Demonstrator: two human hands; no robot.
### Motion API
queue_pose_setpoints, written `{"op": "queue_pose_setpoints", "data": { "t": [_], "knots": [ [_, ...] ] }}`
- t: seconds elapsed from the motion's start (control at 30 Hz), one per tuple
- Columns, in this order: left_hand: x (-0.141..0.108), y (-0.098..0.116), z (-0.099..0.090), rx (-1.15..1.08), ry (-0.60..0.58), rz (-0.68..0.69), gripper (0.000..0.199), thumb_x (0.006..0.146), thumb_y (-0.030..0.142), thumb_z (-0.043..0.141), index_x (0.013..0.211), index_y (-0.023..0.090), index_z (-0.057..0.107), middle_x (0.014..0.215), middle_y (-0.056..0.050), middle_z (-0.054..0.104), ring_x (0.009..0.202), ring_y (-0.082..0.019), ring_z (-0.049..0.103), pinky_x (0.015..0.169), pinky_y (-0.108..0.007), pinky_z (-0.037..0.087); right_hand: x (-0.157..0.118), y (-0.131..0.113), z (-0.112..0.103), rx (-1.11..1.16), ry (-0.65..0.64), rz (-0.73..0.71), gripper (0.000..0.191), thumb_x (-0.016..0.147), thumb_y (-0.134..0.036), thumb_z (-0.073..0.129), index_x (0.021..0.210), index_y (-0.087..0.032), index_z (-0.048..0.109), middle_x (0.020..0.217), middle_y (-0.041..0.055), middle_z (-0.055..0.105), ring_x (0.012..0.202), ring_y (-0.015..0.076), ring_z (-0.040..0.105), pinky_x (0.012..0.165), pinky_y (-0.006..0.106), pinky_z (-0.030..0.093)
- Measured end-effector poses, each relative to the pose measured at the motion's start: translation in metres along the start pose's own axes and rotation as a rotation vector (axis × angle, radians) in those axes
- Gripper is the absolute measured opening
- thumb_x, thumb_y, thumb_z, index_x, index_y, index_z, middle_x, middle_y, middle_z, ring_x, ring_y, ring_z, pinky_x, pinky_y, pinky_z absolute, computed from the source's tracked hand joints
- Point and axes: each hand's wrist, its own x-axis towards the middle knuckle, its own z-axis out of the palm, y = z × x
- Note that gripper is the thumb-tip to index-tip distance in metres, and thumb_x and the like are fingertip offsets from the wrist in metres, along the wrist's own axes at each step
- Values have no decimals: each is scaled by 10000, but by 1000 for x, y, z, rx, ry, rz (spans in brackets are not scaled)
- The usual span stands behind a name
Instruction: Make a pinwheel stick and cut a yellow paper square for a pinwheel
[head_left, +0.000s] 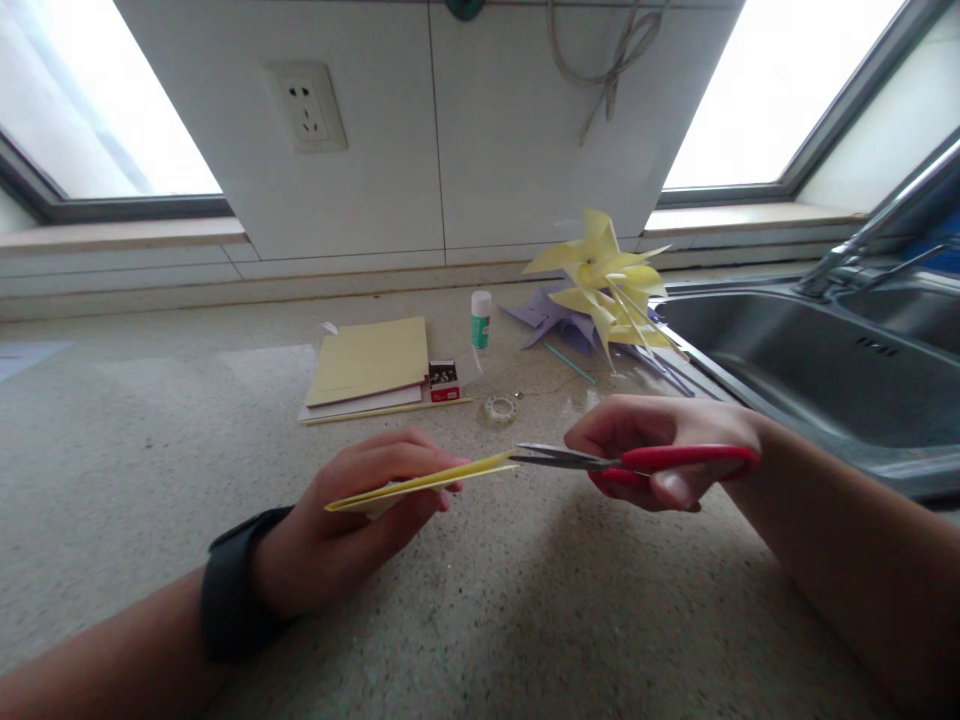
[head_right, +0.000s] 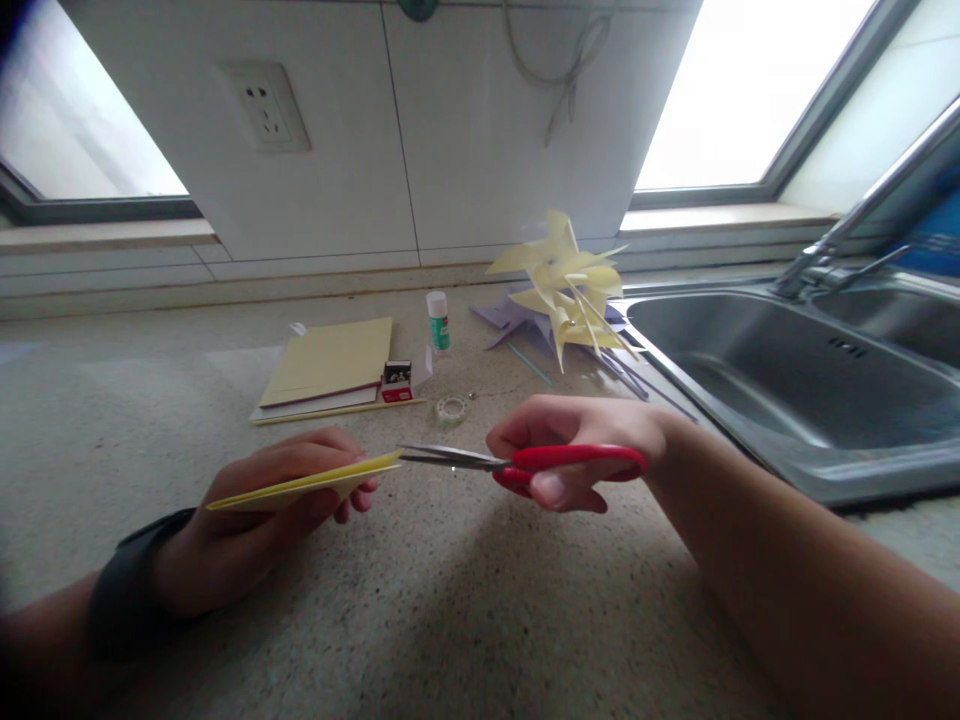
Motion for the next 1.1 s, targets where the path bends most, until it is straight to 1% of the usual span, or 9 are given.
{"op": "queue_pose_setpoints", "data": {
  "t": [0.13,0.23,0.33,0.47,0.67,0.83,0.97,1.03,1.1],
  "knots": [
    [2,1,0,-14,-16,7,193,977,208,539,1082,192,701,893,-68,691,774,-157,657,676,-267,564,0,-1,0,-14,0,12,471,707,-546,813,785,-162,552,636,-54,553,443,43,468,377,140,370],
    [1,0,-2,-12,-44,11,197,971,176,544,1096,209,692,897,-53,706,758,-141,661,686,-253,556,-1,-1,2,-4,-7,42,484,694,-547,825,768,-165,537,633,-58,545,445,43,467,378,142,364],
    [0,-1,-4,-13,-120,11,219,974,163,531,1116,221,687,881,-40,709,708,-123,647,651,-230,536,-2,-2,4,3,5,92,510,678,-550,840,744,-169,506,639,-57,542,453,43,477,387,145,364],
    [1,-2,-7,2,-231,-14,212,981,195,524,1082,191,710,837,-52,690,659,-124,631,590,-218,512,-3,-1,5,-40,0,155,536,656,-579,843,745,-175,503,584,-56,548,443,55,481,384,152,346],
    [1,-2,-8,20,-290,6,199,973,193,538,1030,197,728,845,-63,685,689,-141,640,605,-232,510,-1,-4,6,-96,-6,184,551,656,-618,824,744,-177,506,578,-54,553,438,57,478,374,153,332],
    [-1,-3,-8,-19,-249,20,361,983,162,516,1318,237,628,905,-61,715,711,-134,662,657,-236,548,0,-6,8,-77,-11,189,548,666,-615,820,741,-177,499,572,-56,543,426,52,468,376,149,346],
    [-2,-5,-6,-14,-127,19,393,942,176,598,1321,272,631,1171,-103,713,1002,-206,686,825,-305,581,0,2,4,-40,-16,160,556,614,-575,869,744,-168,513,560,-58,551,407,53,464,353,139,346],
    [-3,-6,-4,-106,-92,-33,416,933,179,618,1336,282,617,1286,-116,670,1063,-224,676,806,-302,597,0,7,1,-25,-25,142,554,592,-547,891,758,-165,524,560,-61,557,403,57,465,341,139,348],
    [-4,-7,-3,-211,-99,-92,420,949,182,602,1355,288,601,1243,-113,692,972,-203,701,708,-263,607,0,10,0,-19,-36,123,537,610,-530,887,761,-165,523,566,-64,556,404,56,464,340,139,352]
  ]
}}
